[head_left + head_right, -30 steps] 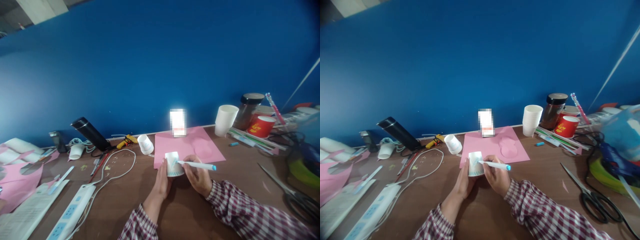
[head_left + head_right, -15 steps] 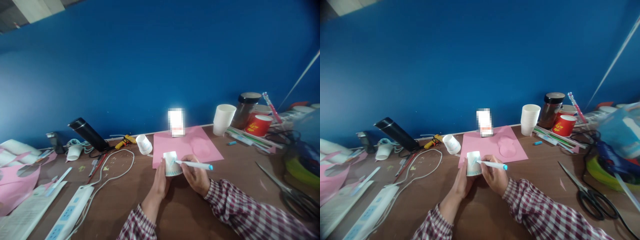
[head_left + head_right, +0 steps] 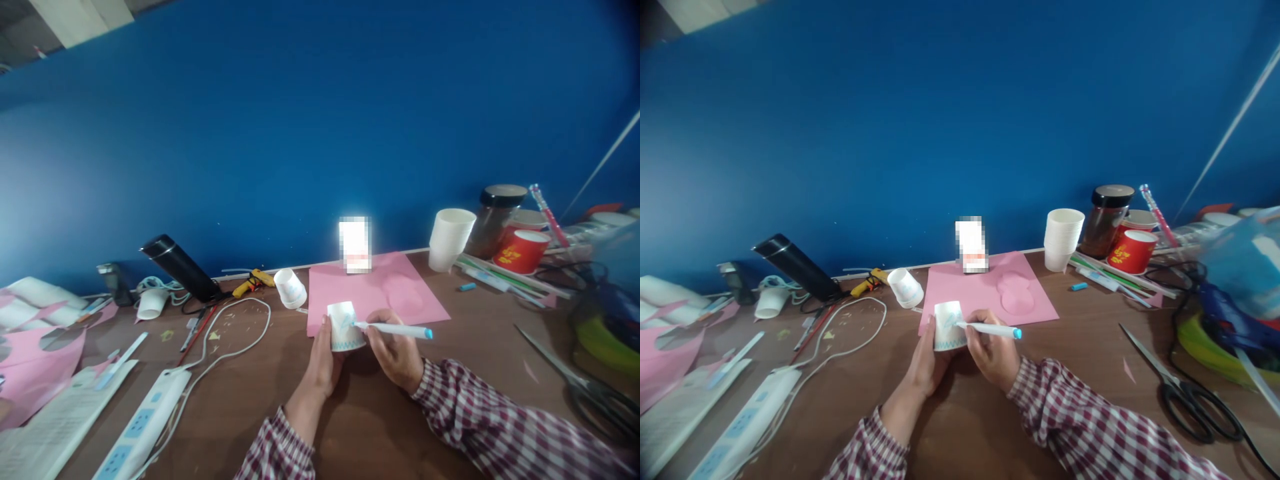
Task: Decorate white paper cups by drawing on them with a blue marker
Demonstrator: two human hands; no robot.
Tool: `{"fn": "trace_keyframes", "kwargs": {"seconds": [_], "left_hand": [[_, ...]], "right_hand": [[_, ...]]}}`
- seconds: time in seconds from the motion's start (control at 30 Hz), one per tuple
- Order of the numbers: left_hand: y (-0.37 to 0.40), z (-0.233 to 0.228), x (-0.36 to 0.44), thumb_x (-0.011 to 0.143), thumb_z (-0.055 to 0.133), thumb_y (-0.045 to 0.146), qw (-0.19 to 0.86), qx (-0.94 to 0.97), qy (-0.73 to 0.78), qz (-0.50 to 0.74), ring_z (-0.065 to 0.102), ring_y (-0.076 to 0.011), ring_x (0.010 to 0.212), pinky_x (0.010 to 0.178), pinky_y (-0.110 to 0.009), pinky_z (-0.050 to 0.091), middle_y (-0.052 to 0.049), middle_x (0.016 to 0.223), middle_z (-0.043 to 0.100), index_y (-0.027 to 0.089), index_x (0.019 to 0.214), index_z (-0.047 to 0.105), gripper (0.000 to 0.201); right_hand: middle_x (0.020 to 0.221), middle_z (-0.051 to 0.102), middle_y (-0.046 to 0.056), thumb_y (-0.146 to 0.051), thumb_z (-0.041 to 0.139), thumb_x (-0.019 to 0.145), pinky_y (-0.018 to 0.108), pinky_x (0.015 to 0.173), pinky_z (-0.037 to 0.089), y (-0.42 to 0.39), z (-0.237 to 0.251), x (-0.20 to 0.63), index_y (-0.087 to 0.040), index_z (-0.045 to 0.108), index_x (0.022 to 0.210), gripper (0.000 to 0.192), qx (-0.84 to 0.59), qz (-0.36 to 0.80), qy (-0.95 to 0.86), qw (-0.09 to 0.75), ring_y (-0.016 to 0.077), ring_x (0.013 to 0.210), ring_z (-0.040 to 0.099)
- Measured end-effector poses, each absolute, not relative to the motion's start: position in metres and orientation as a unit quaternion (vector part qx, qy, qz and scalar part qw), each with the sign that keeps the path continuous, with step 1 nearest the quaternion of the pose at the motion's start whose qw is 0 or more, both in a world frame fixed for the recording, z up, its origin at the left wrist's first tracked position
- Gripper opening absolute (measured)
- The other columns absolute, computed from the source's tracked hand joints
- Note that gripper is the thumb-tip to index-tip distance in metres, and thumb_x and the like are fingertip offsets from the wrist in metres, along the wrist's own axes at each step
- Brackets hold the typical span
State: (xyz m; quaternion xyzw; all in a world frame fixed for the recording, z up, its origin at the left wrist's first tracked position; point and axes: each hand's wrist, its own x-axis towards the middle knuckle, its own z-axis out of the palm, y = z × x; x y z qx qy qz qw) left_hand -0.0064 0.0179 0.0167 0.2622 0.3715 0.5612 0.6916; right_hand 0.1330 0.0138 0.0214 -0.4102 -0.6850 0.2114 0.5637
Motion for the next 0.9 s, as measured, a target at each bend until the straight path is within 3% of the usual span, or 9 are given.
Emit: {"fn": "trace_keyframes", "kwargs": {"seconds": [0.9], "left_hand": [[0.0172, 0.0188, -0.0062, 0.083, 0.052, 0.054, 0.714, 0.246, 0.353, 0.552, 0.063, -0.0236, 0.081, 0.083, -0.038, 0.047, -0.010, 0.086, 0.069, 0.009, 0.098, 0.065, 0.049]], "right_hand": [[0.073, 0.057, 0.002, -0.020, 0.047, 0.088, 0.026, 0.057, 0.048, 0.0105, 0.0236, 0.1297, -0.020, 0.051, 0.088, 0.004, -0.399, 0.208, -0.690, 0.566, 0.0145, 0.062, 0.056]]}}
